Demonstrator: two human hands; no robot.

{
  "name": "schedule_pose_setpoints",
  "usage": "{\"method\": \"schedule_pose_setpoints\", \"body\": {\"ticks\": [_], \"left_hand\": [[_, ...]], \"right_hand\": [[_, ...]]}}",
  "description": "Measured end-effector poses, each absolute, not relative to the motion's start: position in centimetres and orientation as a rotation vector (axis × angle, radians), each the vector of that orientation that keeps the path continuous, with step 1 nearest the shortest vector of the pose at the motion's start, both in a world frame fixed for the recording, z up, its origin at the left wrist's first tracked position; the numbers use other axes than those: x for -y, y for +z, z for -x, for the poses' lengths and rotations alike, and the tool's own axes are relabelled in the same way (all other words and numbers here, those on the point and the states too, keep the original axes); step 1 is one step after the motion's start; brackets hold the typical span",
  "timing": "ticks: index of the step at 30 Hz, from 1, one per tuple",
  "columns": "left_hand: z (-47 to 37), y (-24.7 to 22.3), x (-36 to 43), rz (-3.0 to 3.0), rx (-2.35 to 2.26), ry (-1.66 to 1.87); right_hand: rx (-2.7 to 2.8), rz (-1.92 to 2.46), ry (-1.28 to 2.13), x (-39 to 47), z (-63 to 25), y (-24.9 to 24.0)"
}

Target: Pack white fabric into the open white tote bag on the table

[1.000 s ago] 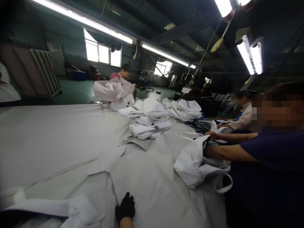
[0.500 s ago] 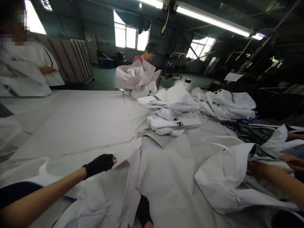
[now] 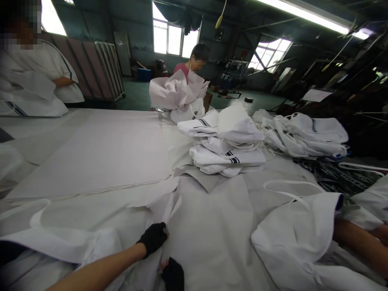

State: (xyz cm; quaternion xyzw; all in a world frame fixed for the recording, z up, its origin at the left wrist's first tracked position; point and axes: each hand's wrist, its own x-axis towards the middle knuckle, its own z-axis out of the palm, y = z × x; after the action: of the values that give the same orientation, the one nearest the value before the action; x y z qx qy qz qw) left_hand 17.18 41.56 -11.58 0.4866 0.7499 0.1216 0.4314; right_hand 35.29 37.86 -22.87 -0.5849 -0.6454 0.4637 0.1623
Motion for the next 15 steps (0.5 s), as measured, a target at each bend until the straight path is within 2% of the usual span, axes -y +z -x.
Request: {"method": "schedule_pose_setpoints", "body": {"ticks": [8,15], "left_hand": [[-17.9,-12.6,-41.4,-1.167,-1.880,0.402],[-19.5,-13.6,-40.4,-1.436,-1.917,0.089]], "right_hand": [[1.871,1.673,1.376,-37.8,-35.0,-23.6],[1.881,1.620,1.433,-37.2,-34.6,-21.9]]}}
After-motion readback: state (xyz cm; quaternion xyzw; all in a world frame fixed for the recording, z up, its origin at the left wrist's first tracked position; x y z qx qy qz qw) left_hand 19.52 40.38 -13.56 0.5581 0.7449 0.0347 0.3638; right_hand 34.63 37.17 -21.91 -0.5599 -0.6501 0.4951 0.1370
